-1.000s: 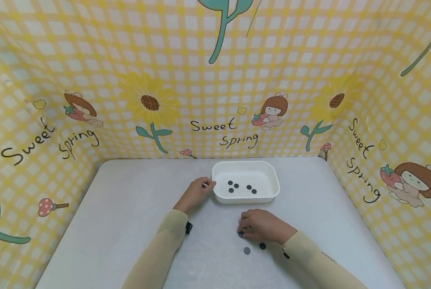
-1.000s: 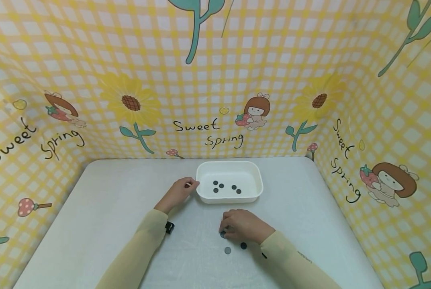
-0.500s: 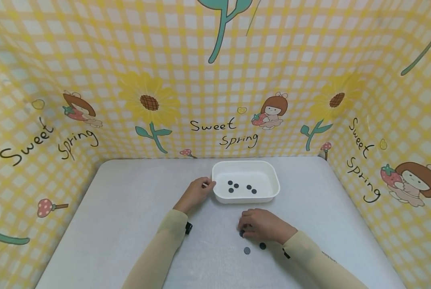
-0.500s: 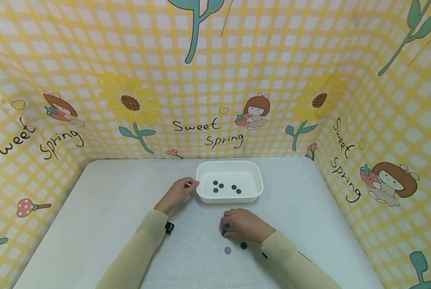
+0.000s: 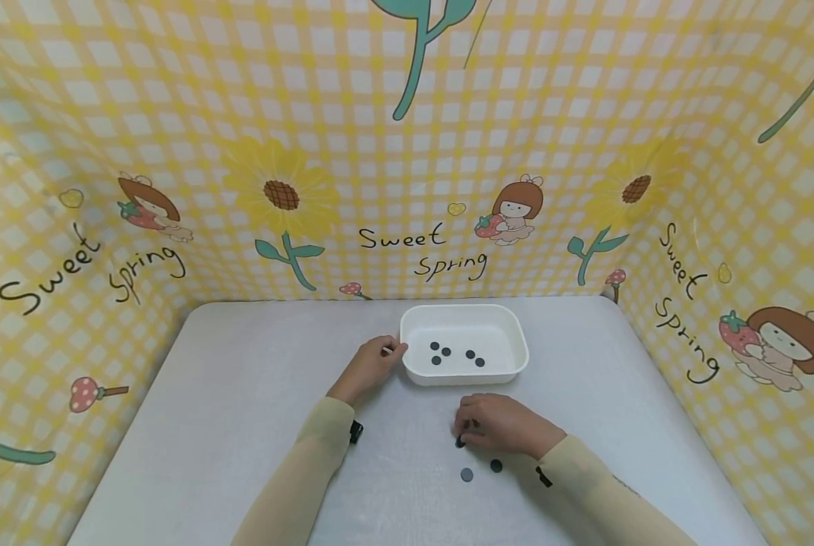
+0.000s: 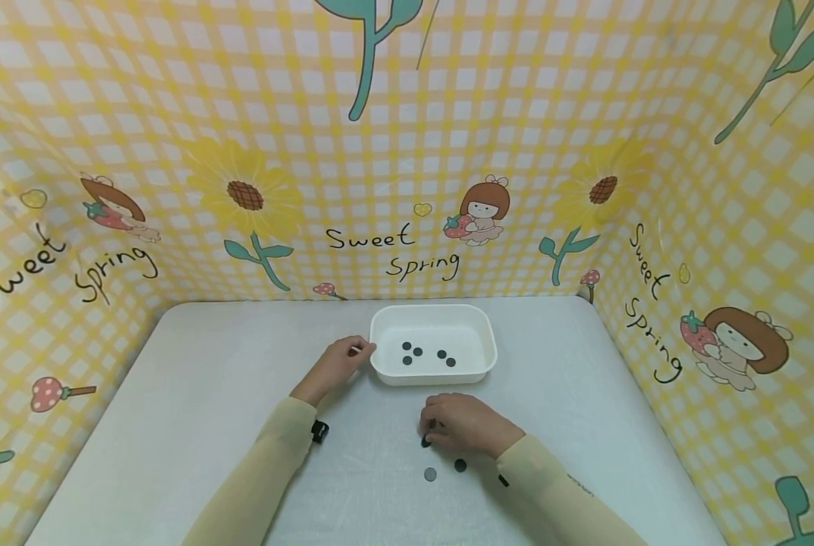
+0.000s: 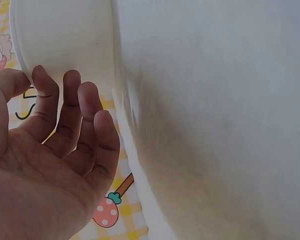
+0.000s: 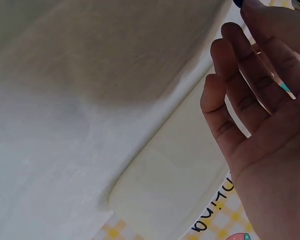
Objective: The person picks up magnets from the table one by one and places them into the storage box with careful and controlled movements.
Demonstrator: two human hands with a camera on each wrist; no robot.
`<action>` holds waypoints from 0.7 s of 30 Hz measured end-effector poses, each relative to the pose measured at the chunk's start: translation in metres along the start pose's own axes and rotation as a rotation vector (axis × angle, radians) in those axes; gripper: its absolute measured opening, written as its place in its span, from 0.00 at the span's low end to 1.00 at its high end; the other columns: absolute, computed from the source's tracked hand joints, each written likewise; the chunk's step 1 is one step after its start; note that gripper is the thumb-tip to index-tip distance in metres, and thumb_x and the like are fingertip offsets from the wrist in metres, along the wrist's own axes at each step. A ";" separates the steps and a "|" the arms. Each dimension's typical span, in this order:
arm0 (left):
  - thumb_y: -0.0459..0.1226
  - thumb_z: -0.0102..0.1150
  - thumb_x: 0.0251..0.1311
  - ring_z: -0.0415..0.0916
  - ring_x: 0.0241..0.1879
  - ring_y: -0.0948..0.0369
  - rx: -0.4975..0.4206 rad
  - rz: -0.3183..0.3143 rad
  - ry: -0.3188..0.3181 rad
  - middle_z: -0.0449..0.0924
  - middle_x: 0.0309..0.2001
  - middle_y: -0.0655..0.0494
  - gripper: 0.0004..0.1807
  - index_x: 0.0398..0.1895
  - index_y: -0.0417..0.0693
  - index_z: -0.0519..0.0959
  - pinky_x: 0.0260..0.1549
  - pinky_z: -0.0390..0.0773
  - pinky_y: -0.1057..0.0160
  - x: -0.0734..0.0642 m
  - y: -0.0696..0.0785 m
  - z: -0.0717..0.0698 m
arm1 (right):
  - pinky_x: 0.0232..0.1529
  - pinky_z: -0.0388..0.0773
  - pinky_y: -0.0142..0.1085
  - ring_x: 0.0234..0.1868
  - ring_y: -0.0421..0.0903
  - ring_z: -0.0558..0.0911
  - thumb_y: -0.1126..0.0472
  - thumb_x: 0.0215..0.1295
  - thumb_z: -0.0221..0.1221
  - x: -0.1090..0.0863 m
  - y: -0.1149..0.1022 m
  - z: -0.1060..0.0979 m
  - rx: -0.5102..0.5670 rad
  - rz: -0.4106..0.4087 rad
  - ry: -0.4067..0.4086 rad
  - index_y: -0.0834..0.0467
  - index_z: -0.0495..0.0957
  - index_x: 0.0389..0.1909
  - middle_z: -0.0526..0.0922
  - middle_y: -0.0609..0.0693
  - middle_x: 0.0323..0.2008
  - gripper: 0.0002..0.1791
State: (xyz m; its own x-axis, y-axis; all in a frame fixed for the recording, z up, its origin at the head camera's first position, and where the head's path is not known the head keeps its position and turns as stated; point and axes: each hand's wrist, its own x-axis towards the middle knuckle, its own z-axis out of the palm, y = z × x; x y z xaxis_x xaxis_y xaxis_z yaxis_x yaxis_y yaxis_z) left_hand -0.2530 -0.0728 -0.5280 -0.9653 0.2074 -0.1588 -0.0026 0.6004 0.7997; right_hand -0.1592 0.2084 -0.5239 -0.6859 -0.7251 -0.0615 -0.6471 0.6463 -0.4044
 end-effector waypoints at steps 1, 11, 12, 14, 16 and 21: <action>0.51 0.56 0.81 0.74 0.44 0.56 0.000 0.000 0.000 0.81 0.42 0.55 0.16 0.41 0.50 0.81 0.49 0.75 0.54 0.000 0.000 0.000 | 0.43 0.80 0.30 0.36 0.31 0.78 0.60 0.69 0.73 0.000 0.000 0.000 0.007 0.000 -0.001 0.44 0.87 0.39 0.80 0.30 0.35 0.06; 0.52 0.56 0.81 0.74 0.45 0.56 -0.001 -0.008 -0.002 0.80 0.43 0.55 0.16 0.41 0.51 0.81 0.49 0.75 0.53 0.001 -0.002 0.001 | 0.41 0.79 0.30 0.36 0.35 0.80 0.63 0.69 0.69 0.000 0.002 -0.002 0.119 0.026 -0.006 0.44 0.84 0.36 0.79 0.31 0.34 0.08; 0.52 0.56 0.81 0.74 0.45 0.56 -0.002 -0.010 -0.001 0.80 0.43 0.55 0.16 0.41 0.51 0.81 0.50 0.75 0.53 0.001 -0.002 0.001 | 0.41 0.79 0.30 0.36 0.36 0.80 0.63 0.69 0.69 0.001 0.002 -0.002 0.129 0.035 -0.008 0.44 0.84 0.36 0.79 0.31 0.34 0.08; 0.52 0.56 0.81 0.73 0.45 0.56 -0.004 -0.012 -0.001 0.80 0.43 0.54 0.16 0.41 0.51 0.81 0.49 0.74 0.53 0.001 -0.002 0.001 | 0.42 0.78 0.30 0.37 0.36 0.80 0.62 0.70 0.68 0.001 0.003 -0.002 0.150 0.058 -0.015 0.43 0.83 0.37 0.79 0.31 0.34 0.08; 0.52 0.56 0.81 0.73 0.45 0.56 -0.001 -0.013 0.000 0.80 0.43 0.54 0.16 0.41 0.51 0.81 0.49 0.74 0.54 0.002 -0.002 0.001 | 0.43 0.79 0.31 0.38 0.37 0.80 0.62 0.70 0.67 0.001 0.003 -0.003 0.173 0.074 -0.013 0.43 0.82 0.37 0.79 0.32 0.34 0.08; 0.51 0.56 0.81 0.74 0.44 0.56 0.001 -0.007 0.003 0.80 0.42 0.55 0.16 0.40 0.51 0.81 0.48 0.74 0.55 0.002 -0.003 0.001 | 0.45 0.80 0.33 0.40 0.40 0.81 0.62 0.72 0.66 0.001 0.005 -0.005 0.236 0.082 0.027 0.41 0.78 0.39 0.79 0.33 0.36 0.11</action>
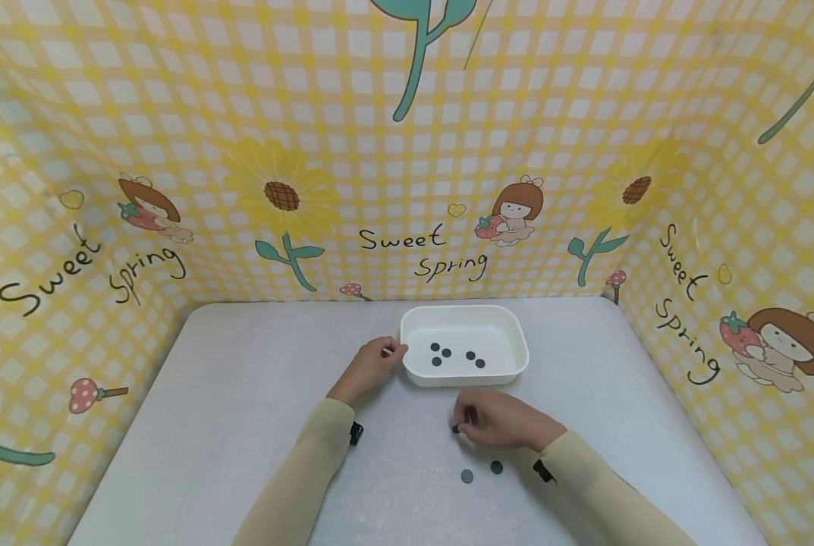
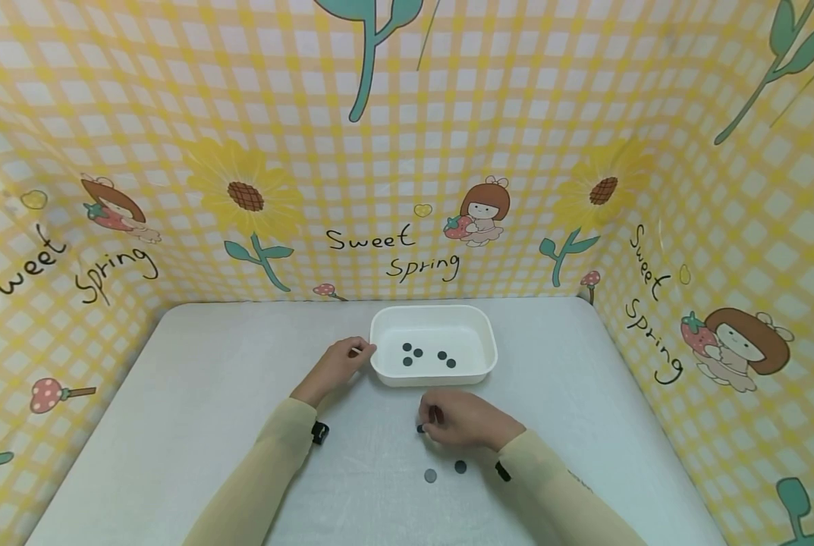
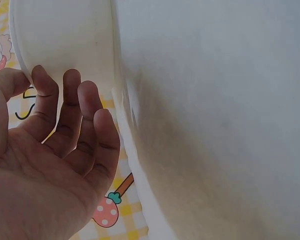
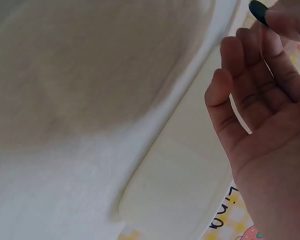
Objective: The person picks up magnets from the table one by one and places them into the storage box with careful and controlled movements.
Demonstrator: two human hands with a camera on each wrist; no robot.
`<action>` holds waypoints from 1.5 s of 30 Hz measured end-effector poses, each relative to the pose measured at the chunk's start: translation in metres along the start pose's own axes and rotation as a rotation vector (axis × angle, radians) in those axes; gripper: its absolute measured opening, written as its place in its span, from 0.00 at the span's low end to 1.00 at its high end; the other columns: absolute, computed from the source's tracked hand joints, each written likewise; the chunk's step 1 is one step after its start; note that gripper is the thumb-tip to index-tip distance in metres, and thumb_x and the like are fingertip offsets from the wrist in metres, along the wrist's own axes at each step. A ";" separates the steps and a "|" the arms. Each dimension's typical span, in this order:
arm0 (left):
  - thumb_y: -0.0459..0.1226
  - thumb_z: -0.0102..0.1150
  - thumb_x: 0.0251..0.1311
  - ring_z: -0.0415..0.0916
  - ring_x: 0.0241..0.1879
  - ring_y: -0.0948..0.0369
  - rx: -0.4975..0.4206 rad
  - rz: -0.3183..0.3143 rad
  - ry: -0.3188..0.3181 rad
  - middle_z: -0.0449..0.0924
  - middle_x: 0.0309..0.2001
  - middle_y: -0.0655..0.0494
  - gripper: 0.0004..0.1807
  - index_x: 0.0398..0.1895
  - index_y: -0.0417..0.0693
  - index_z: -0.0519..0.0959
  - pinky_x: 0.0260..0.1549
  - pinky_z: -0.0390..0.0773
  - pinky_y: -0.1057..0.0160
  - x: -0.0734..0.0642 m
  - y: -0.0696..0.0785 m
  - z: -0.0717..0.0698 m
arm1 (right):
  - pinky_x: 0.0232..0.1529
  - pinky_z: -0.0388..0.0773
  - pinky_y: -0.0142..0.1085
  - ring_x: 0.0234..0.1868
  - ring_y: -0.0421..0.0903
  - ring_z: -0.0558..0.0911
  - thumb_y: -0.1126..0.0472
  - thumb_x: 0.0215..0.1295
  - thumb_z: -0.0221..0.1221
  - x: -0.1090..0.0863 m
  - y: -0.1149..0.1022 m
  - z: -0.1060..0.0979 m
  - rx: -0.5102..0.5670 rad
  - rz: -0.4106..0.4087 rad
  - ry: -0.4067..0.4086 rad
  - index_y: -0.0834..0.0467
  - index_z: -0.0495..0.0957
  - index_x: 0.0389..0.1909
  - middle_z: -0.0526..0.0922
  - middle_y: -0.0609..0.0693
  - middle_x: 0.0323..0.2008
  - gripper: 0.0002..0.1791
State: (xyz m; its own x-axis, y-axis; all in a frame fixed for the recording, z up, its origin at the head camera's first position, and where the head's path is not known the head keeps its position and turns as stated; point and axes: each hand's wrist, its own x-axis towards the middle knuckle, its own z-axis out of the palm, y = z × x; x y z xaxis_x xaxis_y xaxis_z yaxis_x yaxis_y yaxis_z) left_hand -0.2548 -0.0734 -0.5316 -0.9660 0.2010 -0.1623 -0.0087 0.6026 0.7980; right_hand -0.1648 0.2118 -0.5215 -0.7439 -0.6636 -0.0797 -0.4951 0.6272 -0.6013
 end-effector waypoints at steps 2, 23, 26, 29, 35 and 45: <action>0.51 0.56 0.81 0.74 0.44 0.56 -0.001 0.000 0.001 0.80 0.42 0.55 0.16 0.40 0.51 0.81 0.48 0.74 0.54 0.000 0.000 0.000 | 0.45 0.80 0.34 0.41 0.43 0.82 0.63 0.73 0.66 0.000 0.000 -0.003 0.037 -0.008 0.020 0.41 0.77 0.39 0.79 0.34 0.37 0.11; 0.53 0.55 0.81 0.73 0.45 0.56 -0.008 -0.022 -0.008 0.80 0.43 0.55 0.17 0.42 0.52 0.81 0.48 0.74 0.54 -0.001 0.001 0.000 | 0.39 0.79 0.34 0.40 0.43 0.81 0.64 0.74 0.67 0.009 0.007 -0.030 0.275 -0.084 0.223 0.53 0.80 0.41 0.83 0.42 0.38 0.05; 0.53 0.56 0.81 0.73 0.44 0.56 -0.011 -0.016 -0.007 0.80 0.42 0.55 0.17 0.42 0.52 0.82 0.48 0.74 0.54 -0.001 0.002 0.000 | 0.40 0.78 0.34 0.40 0.43 0.81 0.63 0.75 0.67 0.010 0.007 -0.035 0.287 -0.073 0.243 0.54 0.80 0.41 0.83 0.42 0.39 0.05; 0.52 0.55 0.81 0.73 0.44 0.56 -0.013 -0.014 -0.007 0.80 0.42 0.55 0.16 0.42 0.51 0.82 0.48 0.73 0.54 -0.001 0.002 0.000 | 0.40 0.78 0.34 0.40 0.44 0.81 0.64 0.75 0.67 0.012 0.008 -0.040 0.294 -0.053 0.270 0.51 0.80 0.40 0.83 0.43 0.39 0.06; 0.52 0.56 0.81 0.73 0.44 0.56 -0.015 -0.005 -0.007 0.79 0.42 0.55 0.16 0.41 0.52 0.81 0.48 0.73 0.54 -0.001 0.001 0.000 | 0.42 0.78 0.36 0.40 0.45 0.81 0.64 0.74 0.67 0.016 0.011 -0.049 0.286 -0.013 0.324 0.50 0.81 0.38 0.84 0.43 0.40 0.07; 0.53 0.55 0.81 0.73 0.45 0.56 -0.027 -0.029 -0.012 0.79 0.43 0.55 0.16 0.41 0.52 0.81 0.49 0.73 0.54 -0.001 0.001 0.000 | 0.42 0.78 0.35 0.40 0.44 0.81 0.64 0.74 0.67 0.028 0.027 -0.056 0.258 0.059 0.416 0.56 0.82 0.41 0.84 0.46 0.38 0.03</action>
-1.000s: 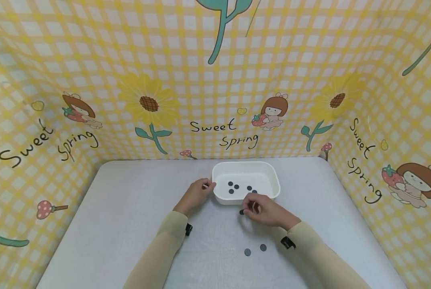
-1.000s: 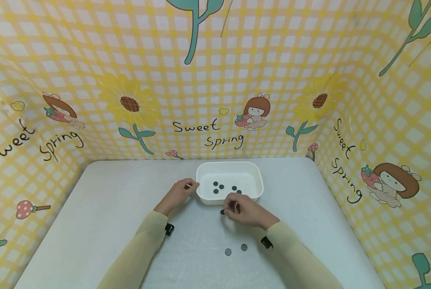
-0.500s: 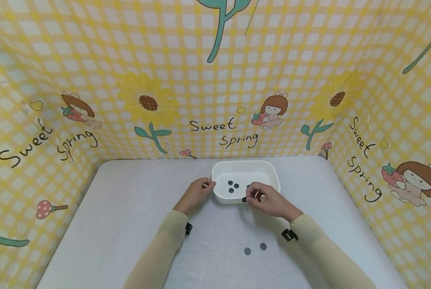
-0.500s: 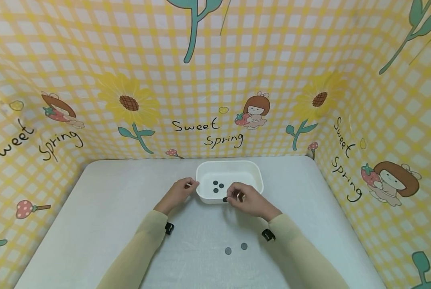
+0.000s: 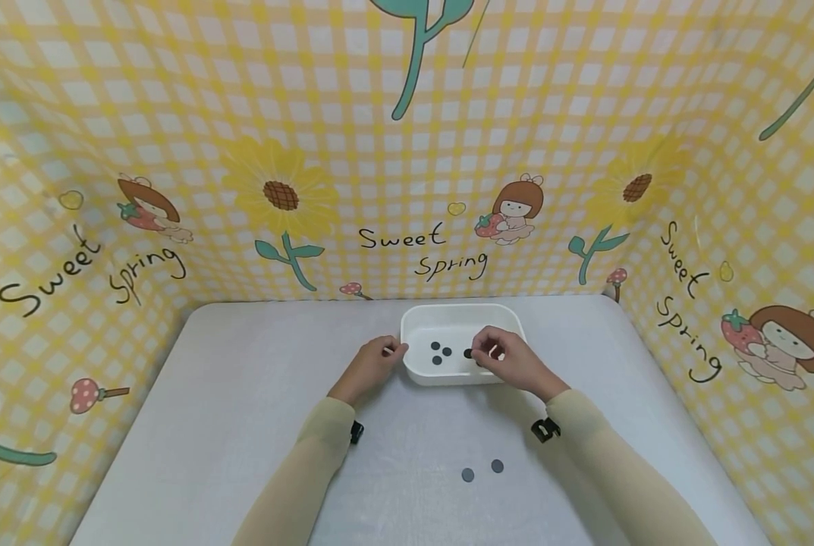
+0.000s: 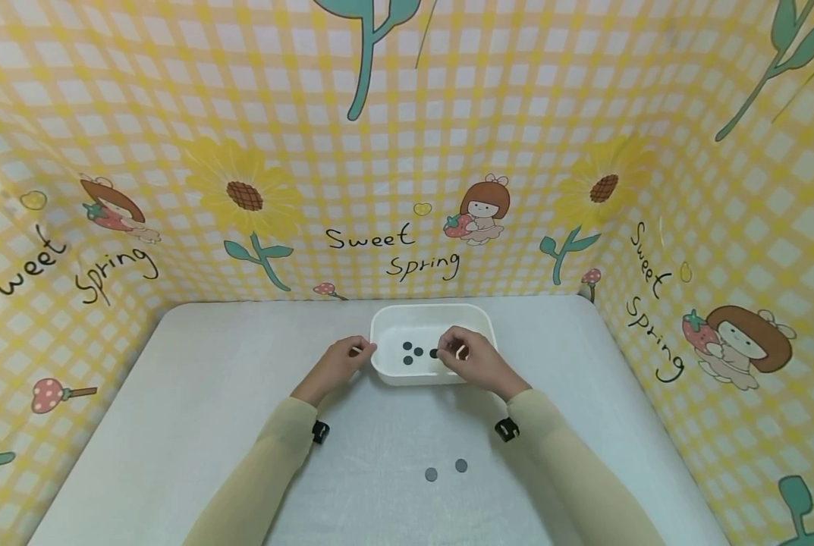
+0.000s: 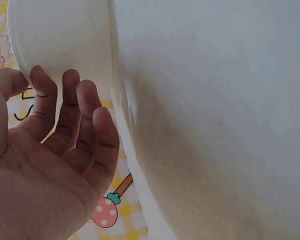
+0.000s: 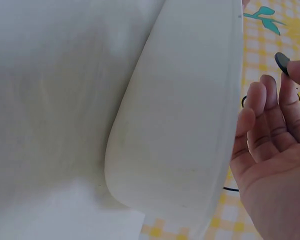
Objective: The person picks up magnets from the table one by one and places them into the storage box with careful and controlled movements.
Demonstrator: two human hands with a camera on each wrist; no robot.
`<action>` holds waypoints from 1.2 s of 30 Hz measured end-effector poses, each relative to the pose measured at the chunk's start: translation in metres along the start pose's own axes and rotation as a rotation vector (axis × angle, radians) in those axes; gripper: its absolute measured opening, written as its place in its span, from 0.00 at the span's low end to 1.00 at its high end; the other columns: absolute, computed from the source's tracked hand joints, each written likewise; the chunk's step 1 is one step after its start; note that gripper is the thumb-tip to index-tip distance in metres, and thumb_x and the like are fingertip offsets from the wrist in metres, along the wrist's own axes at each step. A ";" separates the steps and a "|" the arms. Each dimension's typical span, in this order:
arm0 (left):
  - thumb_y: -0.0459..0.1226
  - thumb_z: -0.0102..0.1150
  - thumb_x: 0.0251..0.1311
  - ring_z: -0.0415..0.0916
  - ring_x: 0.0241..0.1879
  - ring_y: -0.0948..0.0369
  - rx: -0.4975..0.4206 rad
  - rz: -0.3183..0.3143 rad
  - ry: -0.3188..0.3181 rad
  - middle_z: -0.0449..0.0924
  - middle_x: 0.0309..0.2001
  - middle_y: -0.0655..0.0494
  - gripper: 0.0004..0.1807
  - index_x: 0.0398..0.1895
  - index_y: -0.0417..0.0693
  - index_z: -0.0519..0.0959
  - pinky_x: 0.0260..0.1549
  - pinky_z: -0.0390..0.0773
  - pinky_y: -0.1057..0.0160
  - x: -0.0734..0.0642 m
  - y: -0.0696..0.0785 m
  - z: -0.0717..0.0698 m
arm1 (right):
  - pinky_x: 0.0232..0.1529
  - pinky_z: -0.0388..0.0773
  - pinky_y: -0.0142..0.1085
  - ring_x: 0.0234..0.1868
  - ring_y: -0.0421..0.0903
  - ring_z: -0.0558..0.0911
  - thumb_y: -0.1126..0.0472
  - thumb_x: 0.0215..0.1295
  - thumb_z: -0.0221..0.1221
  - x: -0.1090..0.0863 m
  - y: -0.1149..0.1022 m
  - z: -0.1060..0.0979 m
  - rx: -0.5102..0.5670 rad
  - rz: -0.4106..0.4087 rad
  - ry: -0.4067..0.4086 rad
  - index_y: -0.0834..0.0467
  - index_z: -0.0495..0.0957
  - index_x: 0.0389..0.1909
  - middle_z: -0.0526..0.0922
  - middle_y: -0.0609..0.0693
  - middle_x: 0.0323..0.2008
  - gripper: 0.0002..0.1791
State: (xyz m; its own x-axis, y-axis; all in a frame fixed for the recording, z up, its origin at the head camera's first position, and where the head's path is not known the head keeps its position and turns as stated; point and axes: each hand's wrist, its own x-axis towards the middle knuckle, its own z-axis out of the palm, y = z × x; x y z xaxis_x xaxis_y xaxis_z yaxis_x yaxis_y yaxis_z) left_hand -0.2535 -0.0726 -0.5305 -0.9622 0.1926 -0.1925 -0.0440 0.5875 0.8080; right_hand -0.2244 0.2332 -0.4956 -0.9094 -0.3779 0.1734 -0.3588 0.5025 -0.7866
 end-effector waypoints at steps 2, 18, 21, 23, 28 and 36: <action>0.53 0.55 0.81 0.73 0.45 0.56 0.001 -0.002 0.000 0.79 0.42 0.55 0.16 0.41 0.52 0.81 0.48 0.73 0.54 0.000 0.000 0.000 | 0.43 0.78 0.36 0.40 0.44 0.81 0.64 0.75 0.67 0.003 0.002 -0.001 0.003 0.012 0.015 0.57 0.81 0.41 0.84 0.46 0.38 0.03; 0.52 0.56 0.81 0.73 0.44 0.56 -0.009 0.016 0.005 0.79 0.42 0.55 0.15 0.42 0.52 0.80 0.47 0.73 0.55 -0.001 0.000 0.001 | 0.48 0.79 0.40 0.43 0.46 0.82 0.61 0.77 0.66 0.026 0.013 -0.003 -0.011 0.108 0.039 0.57 0.82 0.42 0.85 0.49 0.41 0.03; 0.52 0.56 0.81 0.73 0.44 0.57 -0.006 0.022 0.011 0.79 0.43 0.56 0.14 0.44 0.52 0.79 0.47 0.74 0.56 -0.001 0.000 0.001 | 0.49 0.80 0.42 0.44 0.47 0.83 0.62 0.77 0.66 0.030 0.015 -0.001 -0.019 0.111 0.037 0.57 0.82 0.42 0.85 0.49 0.42 0.03; 0.51 0.56 0.81 0.74 0.46 0.57 -0.006 0.030 0.017 0.80 0.44 0.56 0.14 0.46 0.52 0.78 0.49 0.75 0.55 -0.001 -0.001 0.001 | 0.50 0.80 0.43 0.44 0.47 0.83 0.62 0.76 0.66 0.031 0.017 0.000 -0.023 0.111 0.037 0.57 0.82 0.42 0.85 0.50 0.42 0.03; 0.50 0.57 0.81 0.76 0.49 0.57 -0.011 0.047 0.033 0.81 0.46 0.56 0.12 0.47 0.52 0.77 0.53 0.77 0.53 -0.001 -0.001 0.002 | 0.51 0.79 0.43 0.44 0.48 0.82 0.63 0.76 0.65 0.035 0.020 0.001 -0.039 0.128 0.037 0.59 0.82 0.42 0.85 0.51 0.42 0.03; 0.49 0.56 0.81 0.76 0.47 0.57 -0.020 0.042 0.033 0.80 0.45 0.56 0.12 0.47 0.52 0.76 0.50 0.76 0.54 -0.001 -0.001 0.001 | 0.47 0.79 0.40 0.43 0.48 0.82 0.62 0.76 0.64 0.046 0.022 -0.002 -0.083 0.194 0.020 0.60 0.83 0.42 0.86 0.53 0.42 0.05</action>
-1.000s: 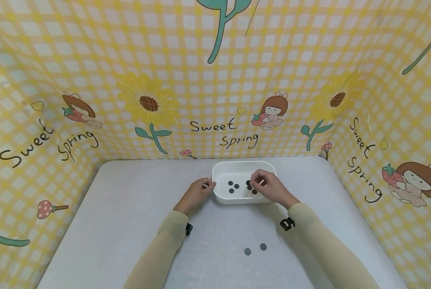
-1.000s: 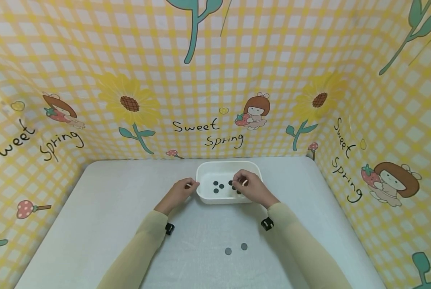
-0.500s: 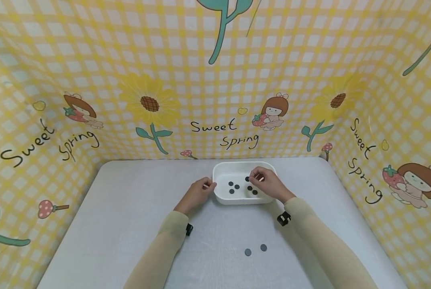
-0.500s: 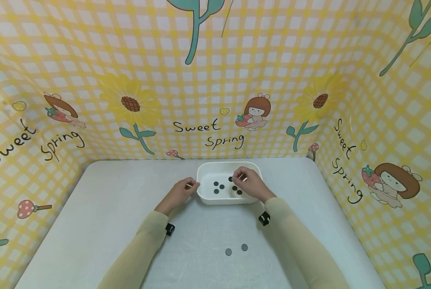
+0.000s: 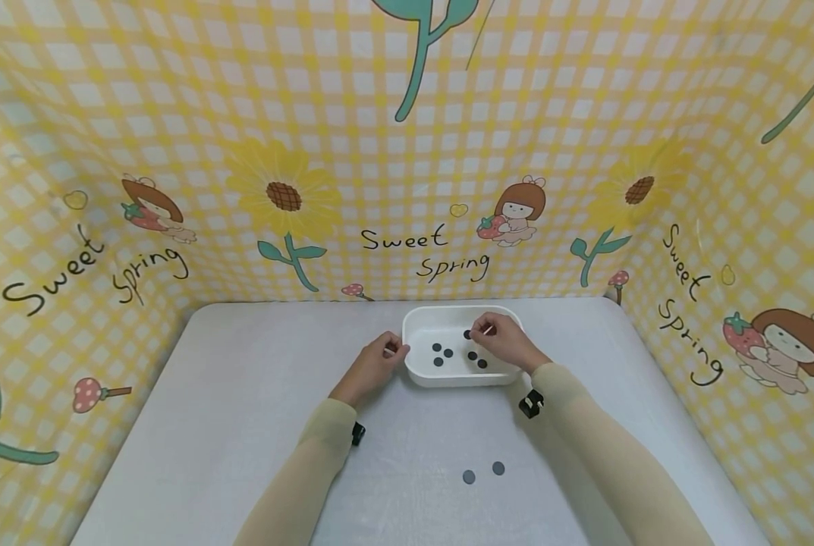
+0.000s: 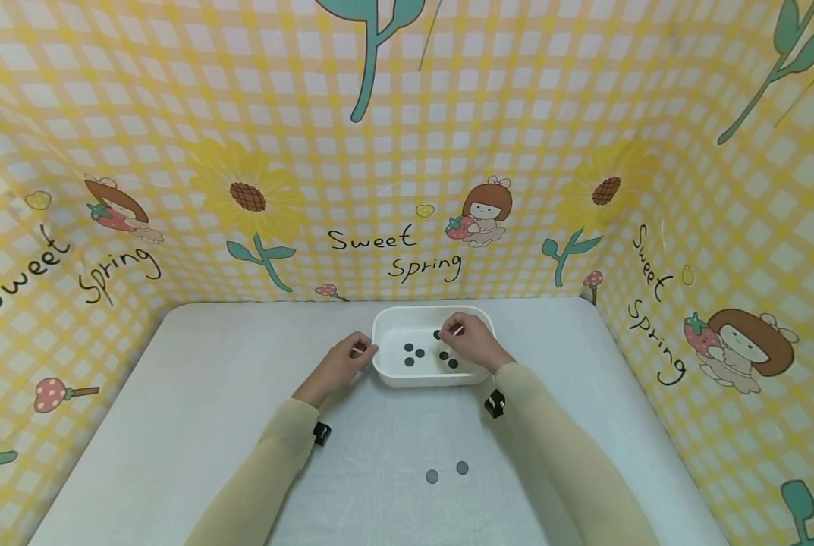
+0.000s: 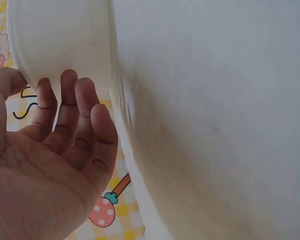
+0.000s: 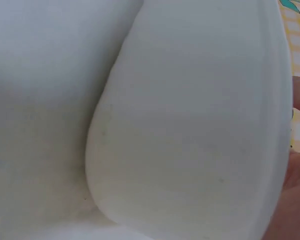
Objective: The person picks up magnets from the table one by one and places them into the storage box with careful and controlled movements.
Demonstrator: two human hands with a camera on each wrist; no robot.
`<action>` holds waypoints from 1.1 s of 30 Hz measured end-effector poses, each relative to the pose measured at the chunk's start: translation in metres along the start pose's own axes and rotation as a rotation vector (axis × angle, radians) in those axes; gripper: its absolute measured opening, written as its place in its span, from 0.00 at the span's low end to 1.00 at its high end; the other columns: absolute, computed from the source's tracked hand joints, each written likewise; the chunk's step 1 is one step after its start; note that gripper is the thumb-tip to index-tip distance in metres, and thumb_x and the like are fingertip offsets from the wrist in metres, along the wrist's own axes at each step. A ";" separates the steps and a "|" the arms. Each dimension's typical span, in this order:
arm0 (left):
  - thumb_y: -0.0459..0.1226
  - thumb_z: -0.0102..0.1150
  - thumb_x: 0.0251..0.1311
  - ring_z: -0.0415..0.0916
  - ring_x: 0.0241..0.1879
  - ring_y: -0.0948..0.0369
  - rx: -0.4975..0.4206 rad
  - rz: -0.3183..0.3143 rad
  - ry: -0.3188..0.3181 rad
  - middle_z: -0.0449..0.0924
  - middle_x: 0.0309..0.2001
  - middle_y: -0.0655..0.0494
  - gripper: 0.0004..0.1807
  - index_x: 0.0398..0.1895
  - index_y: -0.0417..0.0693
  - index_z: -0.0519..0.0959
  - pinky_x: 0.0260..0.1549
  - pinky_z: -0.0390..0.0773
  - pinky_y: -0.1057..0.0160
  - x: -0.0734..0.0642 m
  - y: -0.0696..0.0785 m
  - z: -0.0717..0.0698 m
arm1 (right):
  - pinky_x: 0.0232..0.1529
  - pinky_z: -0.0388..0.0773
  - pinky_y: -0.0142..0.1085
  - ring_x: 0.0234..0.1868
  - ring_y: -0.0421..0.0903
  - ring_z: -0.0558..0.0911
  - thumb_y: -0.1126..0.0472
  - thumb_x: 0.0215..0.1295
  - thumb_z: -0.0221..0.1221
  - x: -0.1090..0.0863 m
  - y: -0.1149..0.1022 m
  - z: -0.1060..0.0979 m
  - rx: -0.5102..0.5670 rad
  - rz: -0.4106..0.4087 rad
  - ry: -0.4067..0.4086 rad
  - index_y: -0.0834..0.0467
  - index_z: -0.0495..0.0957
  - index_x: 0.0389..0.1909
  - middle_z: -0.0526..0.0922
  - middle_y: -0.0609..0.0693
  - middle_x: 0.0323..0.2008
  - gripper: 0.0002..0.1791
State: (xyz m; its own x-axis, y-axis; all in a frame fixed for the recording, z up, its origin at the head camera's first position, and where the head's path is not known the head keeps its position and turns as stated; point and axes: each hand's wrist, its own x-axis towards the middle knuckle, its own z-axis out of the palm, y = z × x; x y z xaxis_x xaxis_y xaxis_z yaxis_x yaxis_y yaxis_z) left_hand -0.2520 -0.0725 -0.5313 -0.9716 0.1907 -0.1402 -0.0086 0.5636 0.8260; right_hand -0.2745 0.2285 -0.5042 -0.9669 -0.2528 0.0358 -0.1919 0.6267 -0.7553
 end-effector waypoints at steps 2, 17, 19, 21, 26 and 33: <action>0.49 0.56 0.81 0.76 0.47 0.57 -0.001 -0.001 -0.002 0.80 0.45 0.55 0.12 0.47 0.52 0.75 0.50 0.76 0.54 0.001 -0.001 0.000 | 0.47 0.79 0.39 0.43 0.48 0.82 0.62 0.76 0.64 0.004 0.001 -0.001 -0.010 0.022 -0.003 0.61 0.84 0.42 0.86 0.53 0.42 0.05; 0.49 0.56 0.81 0.76 0.47 0.57 0.005 -0.002 -0.002 0.79 0.46 0.55 0.11 0.49 0.52 0.74 0.49 0.76 0.54 0.001 -0.001 0.001 | 0.51 0.78 0.41 0.45 0.48 0.80 0.59 0.75 0.64 0.020 0.005 0.005 -0.059 0.199 -0.087 0.59 0.84 0.41 0.86 0.52 0.41 0.07; 0.49 0.56 0.81 0.76 0.48 0.57 0.004 -0.009 -0.003 0.79 0.46 0.55 0.11 0.49 0.52 0.74 0.50 0.76 0.54 0.001 -0.001 0.001 | 0.51 0.78 0.41 0.45 0.48 0.80 0.59 0.75 0.64 0.021 0.006 0.006 -0.069 0.221 -0.100 0.58 0.84 0.41 0.85 0.51 0.41 0.07; 0.49 0.56 0.81 0.76 0.48 0.57 0.002 -0.016 -0.004 0.79 0.47 0.55 0.11 0.50 0.53 0.74 0.50 0.76 0.55 0.001 0.000 0.001 | 0.50 0.78 0.41 0.44 0.48 0.80 0.58 0.75 0.63 0.023 0.007 0.007 -0.075 0.241 -0.114 0.58 0.84 0.41 0.85 0.51 0.41 0.06; 0.49 0.56 0.81 0.76 0.48 0.57 -0.005 -0.016 -0.003 0.78 0.49 0.55 0.11 0.51 0.52 0.73 0.50 0.76 0.54 0.001 0.001 0.000 | 0.47 0.77 0.39 0.42 0.48 0.80 0.59 0.75 0.64 0.025 0.009 0.011 -0.075 0.290 -0.128 0.58 0.83 0.40 0.85 0.51 0.39 0.06; 0.49 0.57 0.81 0.77 0.49 0.57 -0.007 -0.017 -0.005 0.78 0.50 0.55 0.12 0.51 0.53 0.73 0.52 0.77 0.54 0.002 -0.001 0.001 | 0.49 0.78 0.41 0.43 0.48 0.81 0.58 0.76 0.63 0.026 0.012 0.013 -0.114 0.323 -0.130 0.57 0.83 0.39 0.84 0.51 0.39 0.06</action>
State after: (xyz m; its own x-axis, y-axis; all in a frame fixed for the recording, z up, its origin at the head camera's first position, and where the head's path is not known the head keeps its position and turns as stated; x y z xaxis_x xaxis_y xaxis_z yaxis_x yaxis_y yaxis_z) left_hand -0.2539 -0.0715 -0.5328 -0.9701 0.1848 -0.1572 -0.0271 0.5613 0.8272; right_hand -0.2995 0.2196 -0.5208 -0.9526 -0.1152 -0.2814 0.0954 0.7655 -0.6363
